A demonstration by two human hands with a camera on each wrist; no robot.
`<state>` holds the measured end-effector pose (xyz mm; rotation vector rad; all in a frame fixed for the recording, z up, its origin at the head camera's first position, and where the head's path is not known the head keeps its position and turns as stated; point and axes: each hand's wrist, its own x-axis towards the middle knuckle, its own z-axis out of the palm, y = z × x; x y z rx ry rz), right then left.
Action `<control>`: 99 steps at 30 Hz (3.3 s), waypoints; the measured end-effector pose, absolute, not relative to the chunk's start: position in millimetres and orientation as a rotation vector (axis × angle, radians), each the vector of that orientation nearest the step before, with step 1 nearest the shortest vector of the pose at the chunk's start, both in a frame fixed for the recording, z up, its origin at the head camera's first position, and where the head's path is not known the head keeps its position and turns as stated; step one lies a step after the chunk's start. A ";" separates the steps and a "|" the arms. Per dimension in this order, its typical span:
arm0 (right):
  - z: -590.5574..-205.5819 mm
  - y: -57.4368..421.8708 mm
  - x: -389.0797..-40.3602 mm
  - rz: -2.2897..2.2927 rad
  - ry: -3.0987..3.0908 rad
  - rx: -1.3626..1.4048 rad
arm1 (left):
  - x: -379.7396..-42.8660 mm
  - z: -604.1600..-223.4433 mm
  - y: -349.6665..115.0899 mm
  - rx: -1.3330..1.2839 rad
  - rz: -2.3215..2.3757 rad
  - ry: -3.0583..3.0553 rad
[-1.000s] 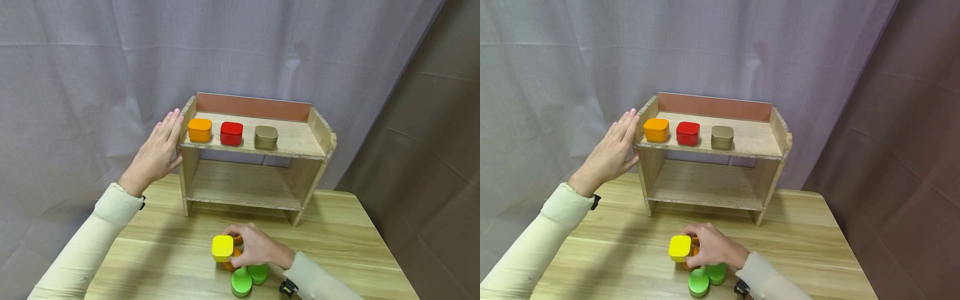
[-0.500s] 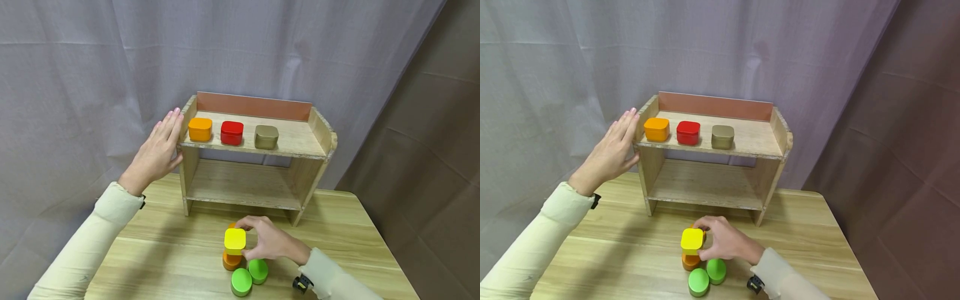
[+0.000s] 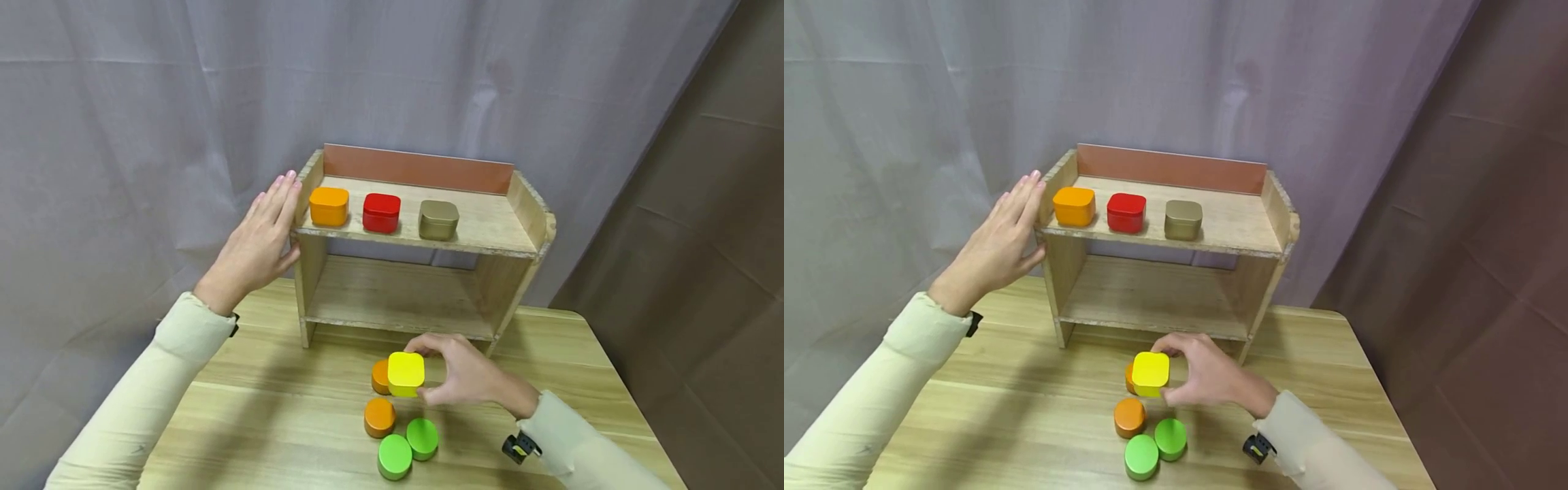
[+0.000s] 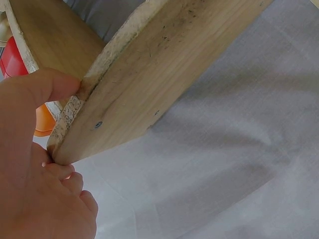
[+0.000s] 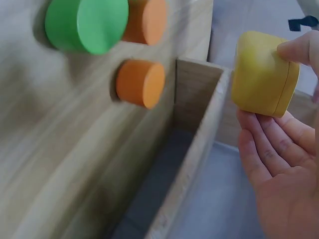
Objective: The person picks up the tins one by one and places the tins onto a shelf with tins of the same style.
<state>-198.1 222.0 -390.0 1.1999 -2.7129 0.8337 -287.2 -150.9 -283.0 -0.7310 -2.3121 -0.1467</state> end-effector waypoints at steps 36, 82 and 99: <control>-248.6 292.1 -204.2 0.588 -2.692 1.052 | -285.9 -282.2 -149.7 -0.732 -0.149 -2.305; -160.8 320.7 -272.4 0.611 -2.935 0.722 | -284.8 -284.5 -146.0 -0.732 -0.154 -2.319; -155.0 318.5 -276.1 0.511 -3.021 0.717 | -285.4 -283.4 -141.8 -0.732 -0.147 -2.305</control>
